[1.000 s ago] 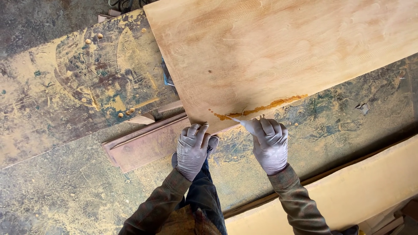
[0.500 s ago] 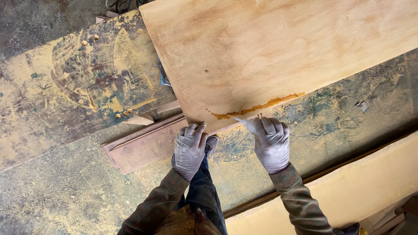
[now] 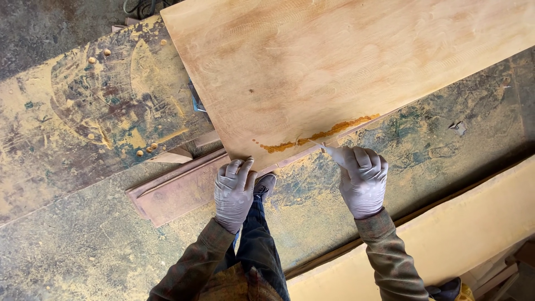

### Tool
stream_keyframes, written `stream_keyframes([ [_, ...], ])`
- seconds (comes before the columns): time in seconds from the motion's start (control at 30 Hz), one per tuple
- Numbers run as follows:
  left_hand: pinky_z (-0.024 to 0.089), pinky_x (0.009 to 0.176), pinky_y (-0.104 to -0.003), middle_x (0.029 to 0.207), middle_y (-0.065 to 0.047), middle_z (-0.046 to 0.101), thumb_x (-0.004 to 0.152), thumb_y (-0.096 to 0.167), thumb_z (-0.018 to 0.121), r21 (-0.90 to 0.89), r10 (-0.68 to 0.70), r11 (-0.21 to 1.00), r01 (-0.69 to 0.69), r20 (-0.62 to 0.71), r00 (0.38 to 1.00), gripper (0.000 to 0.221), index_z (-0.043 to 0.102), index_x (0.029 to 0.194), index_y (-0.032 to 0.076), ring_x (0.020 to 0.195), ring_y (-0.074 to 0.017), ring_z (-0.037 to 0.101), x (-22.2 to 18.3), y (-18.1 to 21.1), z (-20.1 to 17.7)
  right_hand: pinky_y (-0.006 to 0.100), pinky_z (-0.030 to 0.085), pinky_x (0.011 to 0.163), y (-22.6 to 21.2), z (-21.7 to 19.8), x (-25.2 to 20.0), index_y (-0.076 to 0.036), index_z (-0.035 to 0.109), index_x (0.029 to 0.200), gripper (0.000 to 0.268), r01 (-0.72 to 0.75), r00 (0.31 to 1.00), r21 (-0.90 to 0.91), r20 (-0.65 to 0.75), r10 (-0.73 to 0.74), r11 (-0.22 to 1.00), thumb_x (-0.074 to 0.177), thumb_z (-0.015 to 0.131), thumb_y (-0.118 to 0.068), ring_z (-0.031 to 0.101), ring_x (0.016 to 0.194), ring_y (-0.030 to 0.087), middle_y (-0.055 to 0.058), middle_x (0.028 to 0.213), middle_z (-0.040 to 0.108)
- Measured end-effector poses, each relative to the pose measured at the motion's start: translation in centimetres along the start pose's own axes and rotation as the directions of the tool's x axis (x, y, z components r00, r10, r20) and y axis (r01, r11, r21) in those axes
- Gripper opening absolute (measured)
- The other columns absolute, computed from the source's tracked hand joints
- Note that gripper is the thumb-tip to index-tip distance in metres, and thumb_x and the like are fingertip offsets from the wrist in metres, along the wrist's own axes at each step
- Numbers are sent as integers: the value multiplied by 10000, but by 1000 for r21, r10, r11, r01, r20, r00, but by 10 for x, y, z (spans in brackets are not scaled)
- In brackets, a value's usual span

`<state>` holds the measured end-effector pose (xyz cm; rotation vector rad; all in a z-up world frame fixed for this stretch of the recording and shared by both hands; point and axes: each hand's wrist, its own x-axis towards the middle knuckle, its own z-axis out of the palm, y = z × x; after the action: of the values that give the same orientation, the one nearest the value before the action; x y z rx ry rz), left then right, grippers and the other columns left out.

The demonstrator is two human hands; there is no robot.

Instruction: The person applies a brown filler to a defect on a large wooden board using a small bottle, then spreads and levels it with a metal putty knife. After the filler is applied, the person sands the treated area and the surrounding surface with sandpaper to smooth the board.

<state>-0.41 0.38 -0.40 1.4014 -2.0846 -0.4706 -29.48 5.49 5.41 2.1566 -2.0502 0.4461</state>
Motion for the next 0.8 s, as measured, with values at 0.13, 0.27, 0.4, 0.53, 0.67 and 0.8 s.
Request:
stream_keyframes([
  [0.13, 528, 883, -420, 1166, -93, 581, 864, 138, 798, -30, 8, 1000, -8, -8, 1000, 399, 692, 1242, 68, 1038, -290, 577, 2, 2, -2, 451, 442, 956, 5, -2, -1, -57, 632, 1281, 471, -26, 1000, -17, 2, 26, 1000, 837, 786, -51, 578, 1130, 272, 65, 1225, 580],
  [0.27, 531, 880, -417, 1171, -88, 593, 849, 120, 799, 15, 43, 999, -44, 11, 999, 398, 692, 1228, 61, 1041, -295, 577, 2, 1, -2, 450, 447, 969, 14, -4, -1, -63, 638, 1258, 438, -51, 999, -50, 13, 51, 997, 844, 783, -75, 576, 1126, 268, 61, 1228, 586],
  [0.4, 529, 882, -423, 1165, -102, 585, 843, 110, 805, -3, 34, 999, -34, 10, 999, 411, 692, 1231, 37, 1034, -297, 576, 1, 1, -1, 440, 449, 980, 24, -2, -6, -69, 637, 1257, 414, -57, 998, -62, -16, 56, 996, 872, 786, -79, 579, 1138, 257, 52, 1225, 581],
  [0.53, 533, 890, -422, 1170, -99, 586, 844, 105, 803, -1, 28, 1000, -28, 3, 1000, 414, 691, 1236, 39, 1039, -291, 581, 2, 2, -1, 441, 448, 977, 36, -5, -8, -64, 643, 1266, 446, -73, 997, -104, 11, 74, 992, 848, 799, -75, 571, 1134, 267, 63, 1222, 576],
  [0.67, 541, 872, -417, 1164, -99, 586, 839, 105, 806, 6, 18, 1000, -18, 25, 1000, 413, 689, 1230, 47, 1030, -294, 582, 3, 3, -2, 441, 449, 997, 55, -1, -16, -78, 647, 1266, 457, -113, 993, -138, -32, 109, 984, 842, 815, -79, 567, 1153, 261, 50, 1239, 577],
  [0.8, 536, 873, -423, 1167, -103, 586, 837, 100, 805, -1, 2, 1000, -2, 36, 999, 420, 683, 1235, 45, 1032, -297, 583, 5, 5, -4, 424, 445, 1002, 69, -4, -14, -88, 667, 1265, 419, -175, 985, -175, -28, 172, 969, 893, 853, -135, 563, 1155, 252, 30, 1239, 579],
])
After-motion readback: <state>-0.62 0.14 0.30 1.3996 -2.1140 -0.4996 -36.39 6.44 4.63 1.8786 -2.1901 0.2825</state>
